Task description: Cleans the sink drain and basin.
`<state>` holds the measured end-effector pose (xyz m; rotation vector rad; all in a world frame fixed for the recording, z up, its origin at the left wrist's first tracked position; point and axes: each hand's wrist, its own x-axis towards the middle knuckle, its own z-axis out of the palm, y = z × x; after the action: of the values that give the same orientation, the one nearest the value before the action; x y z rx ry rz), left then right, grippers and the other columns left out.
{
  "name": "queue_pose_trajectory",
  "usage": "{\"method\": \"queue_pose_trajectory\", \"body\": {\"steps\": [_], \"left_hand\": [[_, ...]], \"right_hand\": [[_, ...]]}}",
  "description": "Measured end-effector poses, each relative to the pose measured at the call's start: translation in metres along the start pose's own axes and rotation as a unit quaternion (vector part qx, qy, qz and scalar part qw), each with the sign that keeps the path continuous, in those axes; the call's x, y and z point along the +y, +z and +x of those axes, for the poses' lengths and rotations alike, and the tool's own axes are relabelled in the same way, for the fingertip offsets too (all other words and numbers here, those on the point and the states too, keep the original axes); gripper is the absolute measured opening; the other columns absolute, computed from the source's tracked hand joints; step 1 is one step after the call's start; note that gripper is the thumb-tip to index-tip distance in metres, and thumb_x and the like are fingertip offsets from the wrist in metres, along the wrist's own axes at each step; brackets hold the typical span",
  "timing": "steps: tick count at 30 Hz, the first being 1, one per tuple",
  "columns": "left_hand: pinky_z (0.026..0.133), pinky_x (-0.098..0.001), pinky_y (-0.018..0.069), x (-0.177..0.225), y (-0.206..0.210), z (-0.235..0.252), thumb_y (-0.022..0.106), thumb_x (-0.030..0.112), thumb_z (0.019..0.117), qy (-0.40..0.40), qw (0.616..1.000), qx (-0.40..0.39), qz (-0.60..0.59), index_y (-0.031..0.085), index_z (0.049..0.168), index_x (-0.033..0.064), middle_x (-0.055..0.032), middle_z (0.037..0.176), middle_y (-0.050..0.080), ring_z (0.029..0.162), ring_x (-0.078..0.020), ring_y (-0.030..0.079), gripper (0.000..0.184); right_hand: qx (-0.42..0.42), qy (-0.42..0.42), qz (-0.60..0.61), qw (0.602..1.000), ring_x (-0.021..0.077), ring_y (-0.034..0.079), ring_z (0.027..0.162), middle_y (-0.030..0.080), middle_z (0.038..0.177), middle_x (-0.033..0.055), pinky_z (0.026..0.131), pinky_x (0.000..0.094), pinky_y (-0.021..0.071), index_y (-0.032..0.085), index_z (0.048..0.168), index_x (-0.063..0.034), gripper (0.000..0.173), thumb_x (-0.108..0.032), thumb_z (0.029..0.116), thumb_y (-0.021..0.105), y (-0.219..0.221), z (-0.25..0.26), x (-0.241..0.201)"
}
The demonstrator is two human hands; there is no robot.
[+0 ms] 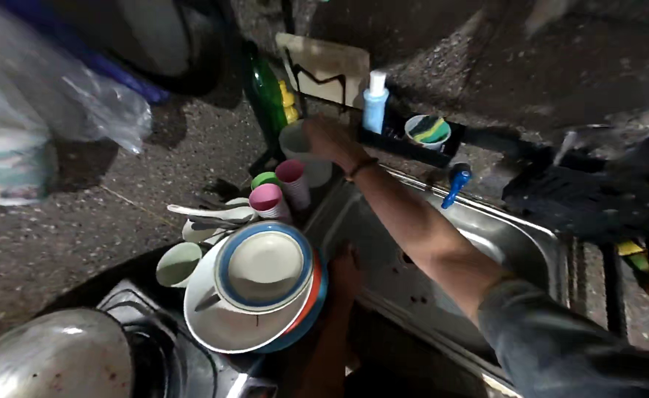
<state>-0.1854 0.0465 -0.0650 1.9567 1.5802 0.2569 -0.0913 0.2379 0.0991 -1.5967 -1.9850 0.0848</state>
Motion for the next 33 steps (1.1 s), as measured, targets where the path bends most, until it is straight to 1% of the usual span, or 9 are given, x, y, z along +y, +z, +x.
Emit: {"method": "queue_pose_trajectory", "body": {"steps": [2,7,10,12,15,20,25,29,33], "left_hand": [[0.103,-0.0457,0.0526,-0.004,-0.001,-0.002,0.046,0.027,0.1091,0.015,1.000,0.020,-0.010,0.061,0.133,0.0003,-0.0187,0.125,0.068,0.115,-0.0290,0.068,0.039],[0.097,-0.0494,0.0550,-0.015,0.011,-0.001,0.053,0.020,0.1065,0.071,0.991,0.100,-0.060,0.063,0.124,-0.0085,-0.0263,0.118,0.068,0.108,-0.0366,0.069,0.034],[0.096,-0.0502,0.0554,-0.018,0.015,0.004,0.051,0.023,0.1077,0.069,0.990,0.098,-0.068,0.063,0.125,-0.0054,-0.0250,0.118,0.068,0.106,-0.0352,0.069,0.035],[0.098,-0.0502,0.0545,-0.017,0.014,0.002,0.050,0.023,0.1081,0.062,0.992,0.085,-0.069,0.061,0.127,-0.0052,-0.0248,0.122,0.066,0.109,-0.0349,0.068,0.036],[0.095,-0.0497,0.0562,-0.019,0.015,0.003,0.051,0.022,0.1074,0.068,0.991,0.090,-0.075,0.062,0.126,-0.0043,-0.0233,0.120,0.067,0.106,-0.0341,0.069,0.034],[0.088,-0.0468,0.0582,-0.020,0.017,0.004,0.054,0.021,0.1062,0.069,0.989,0.107,-0.078,0.062,0.124,-0.0038,-0.0215,0.117,0.067,0.097,-0.0314,0.070,0.031],[0.088,-0.0468,0.0579,-0.016,0.012,0.005,0.055,0.021,0.1059,0.051,0.991,0.109,-0.056,0.064,0.123,-0.0037,-0.0212,0.114,0.069,0.095,-0.0305,0.071,0.032],[0.088,-0.0514,0.0575,-0.023,0.020,0.004,0.054,0.021,0.1058,0.059,0.989,0.122,-0.051,0.063,0.123,-0.0048,-0.0244,0.111,0.069,0.094,-0.0340,0.071,0.032],[0.083,-0.0523,0.0587,-0.029,0.023,0.002,0.055,0.027,0.1063,0.046,0.988,0.138,-0.057,0.065,0.122,-0.0011,-0.0201,0.105,0.071,0.089,-0.0321,0.072,0.034]], "right_hand": [[-0.095,0.006,0.029,0.995,0.0362,0.061,0.125,0.065,0.133,0.0210,0.106,0.0550,0.0497,0.063,0.135,-0.0034,0.036,-0.010,0.0996,0.060,0.006,-0.004,0.005],[0.123,-0.031,0.182,0.975,0.0160,0.070,0.082,0.072,0.093,0.0106,0.077,0.0356,0.0608,0.071,0.107,0.0006,0.023,-0.008,0.1041,0.050,-0.014,-0.137,0.022],[-0.083,0.014,0.024,0.996,0.0240,0.069,0.111,0.073,0.119,0.0103,0.098,0.0463,0.0568,0.072,0.123,-0.0084,0.028,-0.017,0.1013,0.056,0.035,-0.259,0.094],[-0.249,0.090,-0.010,0.964,0.0313,0.038,0.151,0.043,0.161,0.0118,0.123,0.0519,0.0321,0.049,0.154,-0.0140,0.050,-0.033,0.1073,0.051,0.069,-0.331,0.142],[-0.311,0.136,0.047,0.939,0.0292,0.013,0.160,0.023,0.171,0.0123,0.131,0.0494,0.0096,0.033,0.162,-0.0127,0.061,-0.041,0.1084,0.042,0.089,-0.388,0.153],[-0.427,0.033,0.062,0.901,0.0308,0.009,0.160,0.019,0.172,0.0141,0.130,0.0477,0.0064,0.028,0.162,-0.0042,0.062,-0.034,0.1102,0.042,0.079,-0.417,0.142],[-0.393,0.072,0.090,0.912,0.0270,0.021,0.158,0.019,0.172,0.0099,0.126,0.0485,0.0262,0.027,0.164,-0.0148,0.062,-0.033,0.1086,0.047,0.049,-0.402,0.149],[-0.259,0.157,0.034,0.952,0.0272,0.005,0.161,0.011,0.174,0.0091,0.130,0.0530,0.0103,0.019,0.166,-0.0109,0.074,-0.050,0.1075,0.042,0.103,-0.349,0.174],[-0.369,0.029,0.026,0.929,0.0275,0.007,0.161,0.017,0.172,0.0126,0.131,0.0496,0.0043,0.029,0.163,-0.0068,0.063,-0.039,0.1098,0.038,0.123,-0.356,0.145]]}}
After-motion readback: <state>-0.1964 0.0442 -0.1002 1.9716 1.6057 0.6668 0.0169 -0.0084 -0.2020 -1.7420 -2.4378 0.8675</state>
